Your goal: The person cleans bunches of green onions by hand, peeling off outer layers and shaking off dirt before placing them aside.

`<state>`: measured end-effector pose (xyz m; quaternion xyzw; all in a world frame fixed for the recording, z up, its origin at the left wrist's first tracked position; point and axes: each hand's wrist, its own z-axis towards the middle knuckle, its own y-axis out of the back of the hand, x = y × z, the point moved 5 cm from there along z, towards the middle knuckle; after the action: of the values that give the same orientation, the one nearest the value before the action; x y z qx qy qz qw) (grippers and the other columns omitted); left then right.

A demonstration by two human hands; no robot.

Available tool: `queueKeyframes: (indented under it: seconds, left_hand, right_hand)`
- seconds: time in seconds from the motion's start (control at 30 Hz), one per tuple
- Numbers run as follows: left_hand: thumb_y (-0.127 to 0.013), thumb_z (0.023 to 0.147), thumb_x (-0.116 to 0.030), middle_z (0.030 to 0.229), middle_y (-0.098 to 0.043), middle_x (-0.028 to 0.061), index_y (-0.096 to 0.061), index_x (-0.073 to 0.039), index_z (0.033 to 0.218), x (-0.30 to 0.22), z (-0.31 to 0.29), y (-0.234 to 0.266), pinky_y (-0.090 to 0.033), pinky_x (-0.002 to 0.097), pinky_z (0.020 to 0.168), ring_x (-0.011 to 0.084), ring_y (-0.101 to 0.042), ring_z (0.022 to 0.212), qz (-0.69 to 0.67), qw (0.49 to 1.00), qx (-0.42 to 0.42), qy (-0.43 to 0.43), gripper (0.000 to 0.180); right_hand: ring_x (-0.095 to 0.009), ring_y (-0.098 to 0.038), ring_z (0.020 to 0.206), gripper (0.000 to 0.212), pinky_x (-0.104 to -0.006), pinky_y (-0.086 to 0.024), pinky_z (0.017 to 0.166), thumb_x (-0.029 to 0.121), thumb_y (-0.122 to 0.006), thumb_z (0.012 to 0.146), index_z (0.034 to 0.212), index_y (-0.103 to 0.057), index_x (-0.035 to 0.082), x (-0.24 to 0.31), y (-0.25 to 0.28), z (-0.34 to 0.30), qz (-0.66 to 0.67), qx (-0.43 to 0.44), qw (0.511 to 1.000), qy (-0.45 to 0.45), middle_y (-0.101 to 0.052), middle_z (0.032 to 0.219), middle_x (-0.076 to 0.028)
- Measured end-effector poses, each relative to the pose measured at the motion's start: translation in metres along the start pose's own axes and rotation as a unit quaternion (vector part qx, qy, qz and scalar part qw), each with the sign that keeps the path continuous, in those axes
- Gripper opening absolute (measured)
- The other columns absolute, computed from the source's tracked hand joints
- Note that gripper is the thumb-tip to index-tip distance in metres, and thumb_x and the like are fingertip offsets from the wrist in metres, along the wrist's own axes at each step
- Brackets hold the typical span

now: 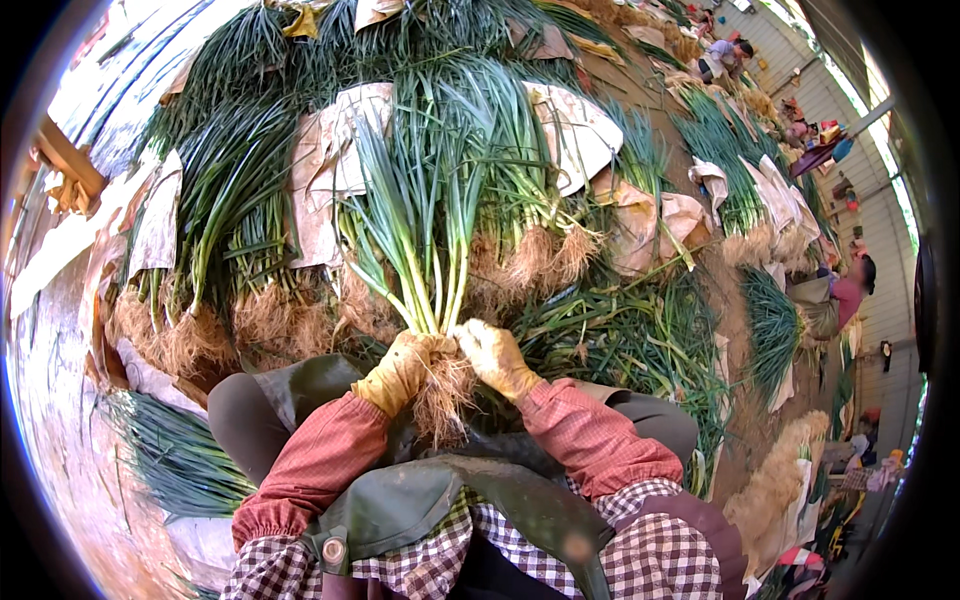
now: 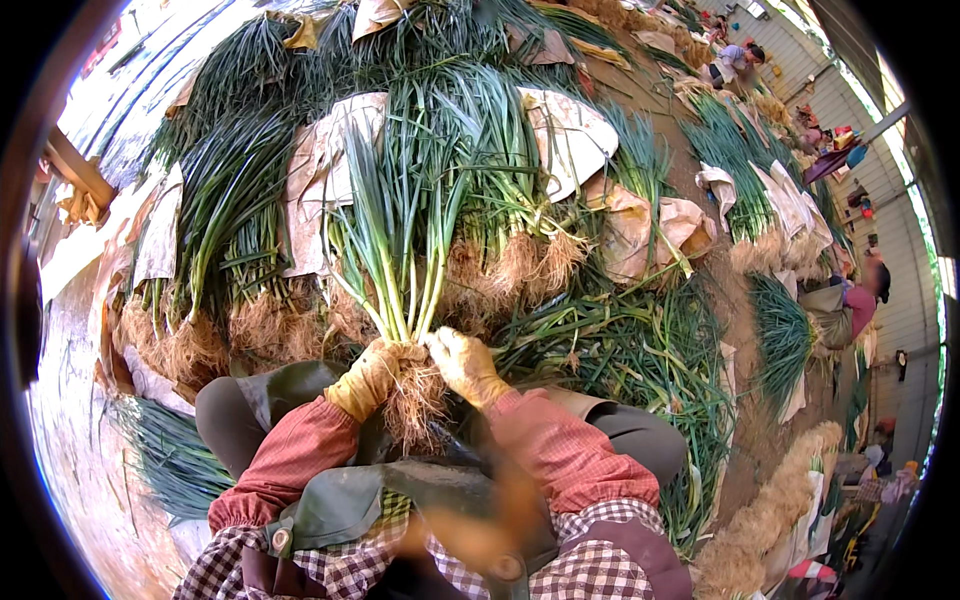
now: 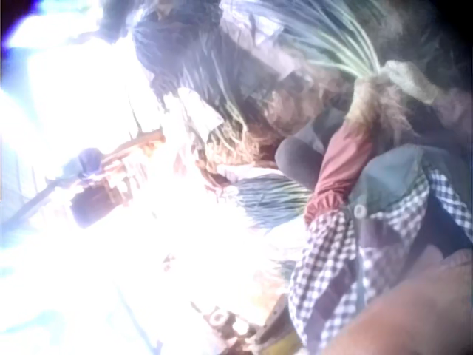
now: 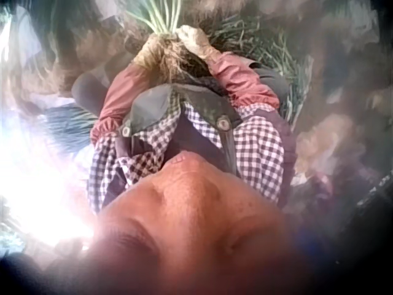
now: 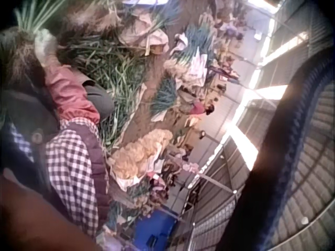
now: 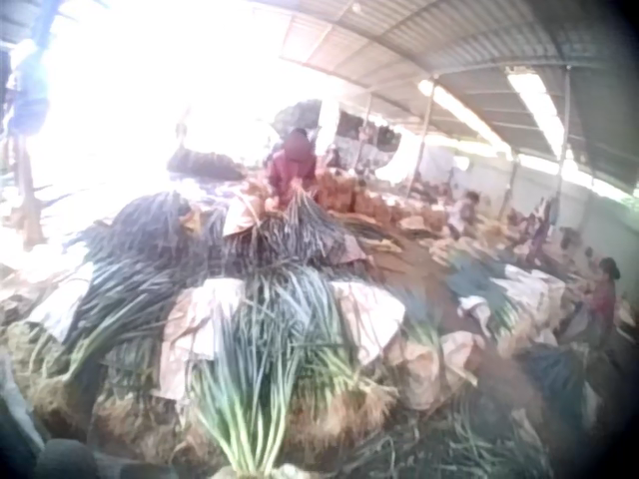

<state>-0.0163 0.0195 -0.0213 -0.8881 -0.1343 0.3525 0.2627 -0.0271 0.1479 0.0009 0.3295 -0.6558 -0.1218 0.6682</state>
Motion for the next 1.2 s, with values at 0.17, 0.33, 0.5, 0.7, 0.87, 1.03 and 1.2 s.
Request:
queueKeyframes:
  seconds: [0.17, 0.33, 0.5, 0.7, 0.87, 1.03, 1.2]
  left_hand:
    - [-0.061, 0.07, 0.002, 0.069, -0.059, 0.0063, -0.059, 0.003, 0.084, -0.008, -0.01, -0.013, -0.044, 0.0258, 0.048, 0.0159, -0.055, 0.055, 0.046, 0.998, -0.021, -0.034, 0.015]
    - [-0.058, 0.071, 0.005, 0.07, -0.058, 0.0072, -0.056, 0.003, 0.087, -0.007, -0.002, -0.002, -0.048, 0.0259, 0.052, 0.0174, -0.056, 0.056, 0.0, 0.993, -0.087, -0.074, 0.016]
    - [-0.058, 0.07, 0.005, 0.066, -0.054, 0.0053, -0.053, 0.0, 0.083, -0.005, 0.005, 0.011, -0.046, 0.0269, 0.047, 0.0158, -0.053, 0.052, -0.044, 0.992, -0.085, -0.082, 0.015]
    - [-0.054, 0.075, 0.003, 0.078, -0.059, 0.0116, -0.051, 0.004, 0.09, 0.001, 0.006, 0.01, -0.053, 0.0294, 0.056, 0.022, -0.061, 0.065, -0.101, 0.995, -0.015, -0.001, 0.015]
    - [-0.055, 0.073, 0.005, 0.076, -0.057, 0.0099, -0.052, 0.003, 0.092, -0.006, 0.006, -0.001, -0.053, 0.0285, 0.054, 0.0203, -0.059, 0.062, -0.122, 0.992, 0.012, 0.006, 0.019]
    - [-0.05, 0.076, 0.001, 0.079, -0.057, 0.0118, -0.051, 0.002, 0.09, -0.021, 0.011, 0.023, -0.052, 0.0338, 0.059, 0.0234, -0.059, 0.065, -0.227, 0.971, 0.059, -0.042, 0.014]
    - [-0.056, 0.074, 0.002, 0.067, -0.056, 0.0089, -0.055, 0.004, 0.085, 0.011, 0.027, 0.022, -0.049, 0.0293, 0.049, 0.0205, -0.055, 0.054, -0.188, 0.982, 0.001, 0.005, 0.011]
  right_hand:
    - [-0.006, -0.047, 0.056, 0.04, -0.0191, -0.038, 0.05, 0.04, -0.048, 0.088, 0.103, -0.053, 0.003, -0.038, 0.004, 0.01, 0.315, 0.044, 0.92, -0.228, -0.054, 0.071, 0.0]
    - [-0.008, -0.051, 0.053, 0.017, -0.0198, -0.041, 0.045, 0.015, -0.056, 0.084, 0.089, -0.059, -0.001, -0.058, -0.02, 0.044, 0.429, -0.025, 0.889, -0.157, -0.06, 0.072, -0.004]
    - [-0.014, -0.057, 0.056, 0.019, -0.0267, -0.046, 0.045, 0.019, -0.053, 0.086, 0.085, -0.06, 0.001, -0.088, -0.019, 0.053, 0.395, -0.07, 0.886, -0.23, -0.062, 0.074, -0.007]
    - [-0.021, -0.051, 0.102, 0.036, -0.0375, -0.041, 0.09, 0.025, -0.055, 0.083, 0.115, -0.051, 0.008, -0.029, 0.078, 0.119, -0.297, -0.134, 0.94, -0.104, -0.054, 0.112, -0.012]
    - [-0.028, -0.059, 0.084, 0.047, -0.0399, -0.045, 0.071, 0.046, -0.054, 0.078, 0.1, -0.054, 0.004, -0.127, 0.163, 0.14, -0.317, -0.108, 0.927, -0.168, -0.063, 0.091, -0.01]
    - [-0.018, -0.056, 0.07, 0.041, -0.033, -0.048, 0.076, 0.024, -0.065, 0.074, 0.105, -0.052, 0.001, -0.058, 0.038, 0.092, 0.594, -0.157, 0.752, -0.239, -0.059, 0.08, -0.01]
    - [-0.022, -0.057, 0.071, 0.019, -0.0335, -0.045, 0.067, 0.019, -0.06, 0.077, 0.087, -0.06, 0.003, -0.06, -0.051, 0.046, 0.16, -0.108, 0.978, -0.081, -0.061, 0.084, -0.012]
